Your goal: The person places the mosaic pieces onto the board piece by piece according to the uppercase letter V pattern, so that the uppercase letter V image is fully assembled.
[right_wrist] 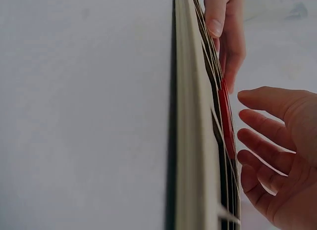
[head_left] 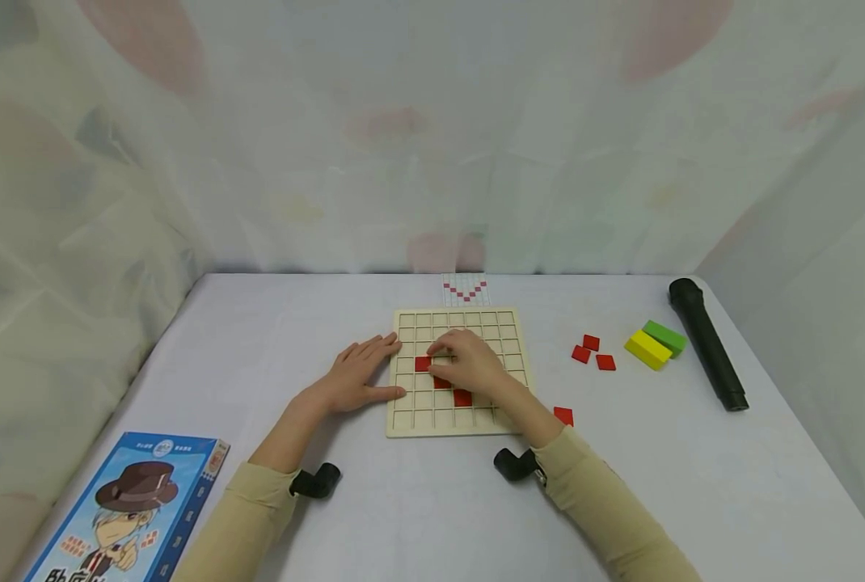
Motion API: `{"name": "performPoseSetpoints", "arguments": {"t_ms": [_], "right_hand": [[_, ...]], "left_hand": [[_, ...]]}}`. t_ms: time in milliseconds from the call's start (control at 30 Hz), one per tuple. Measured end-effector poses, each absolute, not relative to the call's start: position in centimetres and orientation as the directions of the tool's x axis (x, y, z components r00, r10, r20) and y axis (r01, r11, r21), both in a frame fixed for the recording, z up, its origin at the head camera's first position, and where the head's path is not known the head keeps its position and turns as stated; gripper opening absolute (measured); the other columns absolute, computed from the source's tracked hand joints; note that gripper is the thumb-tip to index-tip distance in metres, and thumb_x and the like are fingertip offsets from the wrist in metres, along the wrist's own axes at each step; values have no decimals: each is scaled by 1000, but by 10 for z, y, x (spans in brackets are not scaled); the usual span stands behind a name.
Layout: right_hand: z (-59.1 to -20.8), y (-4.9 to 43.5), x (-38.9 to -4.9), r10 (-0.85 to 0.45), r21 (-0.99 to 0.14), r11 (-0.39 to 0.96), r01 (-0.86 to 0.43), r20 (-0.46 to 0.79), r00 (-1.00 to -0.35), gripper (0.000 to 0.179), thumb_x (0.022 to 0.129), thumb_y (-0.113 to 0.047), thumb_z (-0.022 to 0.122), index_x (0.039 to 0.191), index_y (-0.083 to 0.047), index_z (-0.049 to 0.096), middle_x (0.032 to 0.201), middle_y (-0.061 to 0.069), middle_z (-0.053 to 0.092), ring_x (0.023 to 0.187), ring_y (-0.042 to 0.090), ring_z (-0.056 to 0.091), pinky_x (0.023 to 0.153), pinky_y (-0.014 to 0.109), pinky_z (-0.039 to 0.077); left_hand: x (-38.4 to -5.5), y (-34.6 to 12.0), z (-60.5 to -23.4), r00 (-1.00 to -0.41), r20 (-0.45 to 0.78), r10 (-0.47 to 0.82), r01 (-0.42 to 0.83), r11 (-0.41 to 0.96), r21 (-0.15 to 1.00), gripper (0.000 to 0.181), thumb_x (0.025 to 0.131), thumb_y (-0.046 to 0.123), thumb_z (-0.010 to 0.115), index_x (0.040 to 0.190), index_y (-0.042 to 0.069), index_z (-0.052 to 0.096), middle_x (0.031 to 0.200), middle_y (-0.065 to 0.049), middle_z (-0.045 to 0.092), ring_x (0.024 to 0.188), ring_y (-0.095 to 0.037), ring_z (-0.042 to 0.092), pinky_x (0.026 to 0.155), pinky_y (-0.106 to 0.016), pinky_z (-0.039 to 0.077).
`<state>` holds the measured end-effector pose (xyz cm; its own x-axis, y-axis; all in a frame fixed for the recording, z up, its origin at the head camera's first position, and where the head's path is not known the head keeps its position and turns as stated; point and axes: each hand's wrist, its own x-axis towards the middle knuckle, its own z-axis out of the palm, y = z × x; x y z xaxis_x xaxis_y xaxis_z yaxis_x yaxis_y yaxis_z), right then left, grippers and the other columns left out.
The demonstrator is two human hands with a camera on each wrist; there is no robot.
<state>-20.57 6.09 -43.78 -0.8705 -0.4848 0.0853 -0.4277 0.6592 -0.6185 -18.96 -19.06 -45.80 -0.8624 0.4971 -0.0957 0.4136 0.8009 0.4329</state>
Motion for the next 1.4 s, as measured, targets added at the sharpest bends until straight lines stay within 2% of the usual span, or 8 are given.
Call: {"name": "performPoseSetpoints", "arguments": {"t_ms": [267, 433, 700, 1000, 1267, 1400], "right_hand": [[-432, 92, -200, -424, -670, 650, -359, 72, -903, 19, 88, -21, 72, 105, -13, 73, 113, 1, 67, 103, 22, 60, 92, 39, 48], [-432, 118, -200, -392, -661, 670, -338, 71, -917, 20, 89, -20, 72, 107, -10, 73, 115, 5, 66, 104, 24, 60, 92, 42, 48], [-428, 170, -198, -271, -650, 733, -202, -6, -963, 24, 90, -20, 69, 111, -10, 71, 119, 10, 65, 109, 30, 55, 94, 50, 45], [-431, 234, -194, -184, -586, 794, -163, 23, -983, 26, 91, -15, 67, 114, -3, 69, 110, 16, 66, 92, 30, 54, 81, 43, 48], [-429, 259, -189, -167, -574, 806, -148, 19, -986, 26, 90, -9, 68, 113, 3, 67, 111, 22, 64, 97, 36, 56, 87, 50, 50], [-431, 263, -188, -172, -566, 810, -154, 21, -985, 26, 89, -7, 69, 113, 2, 68, 109, 21, 65, 96, 35, 57, 86, 50, 50]], "left_hand": [[-189, -190, -457, -863, -96, 496, 412, 802, 433, 90, 87, 61, 62, 155, 14, 27, 162, -3, 18, 148, -27, 13, 115, -55, 8], [-189, -190, -458, -864, -86, 496, 414, 798, 438, 89, 87, 59, 64, 155, 14, 28, 162, -3, 19, 148, -28, 14, 115, -56, 8], [-189, -190, -460, -862, -79, 500, 420, 793, 441, 89, 87, 59, 63, 155, 13, 28, 162, -4, 19, 148, -28, 14, 114, -57, 8], [-189, -189, -457, -864, -92, 495, 411, 799, 438, 89, 87, 59, 63, 155, 13, 28, 162, -3, 18, 148, -27, 14, 115, -56, 8], [-188, -188, -455, -864, -83, 497, 417, 798, 434, 88, 87, 58, 64, 154, 12, 29, 161, -5, 20, 147, -29, 15, 114, -57, 8], [-188, -188, -455, -862, -81, 500, 420, 795, 438, 88, 88, 57, 64, 154, 12, 29, 161, -6, 20, 147, -29, 15, 114, -58, 8]]}}
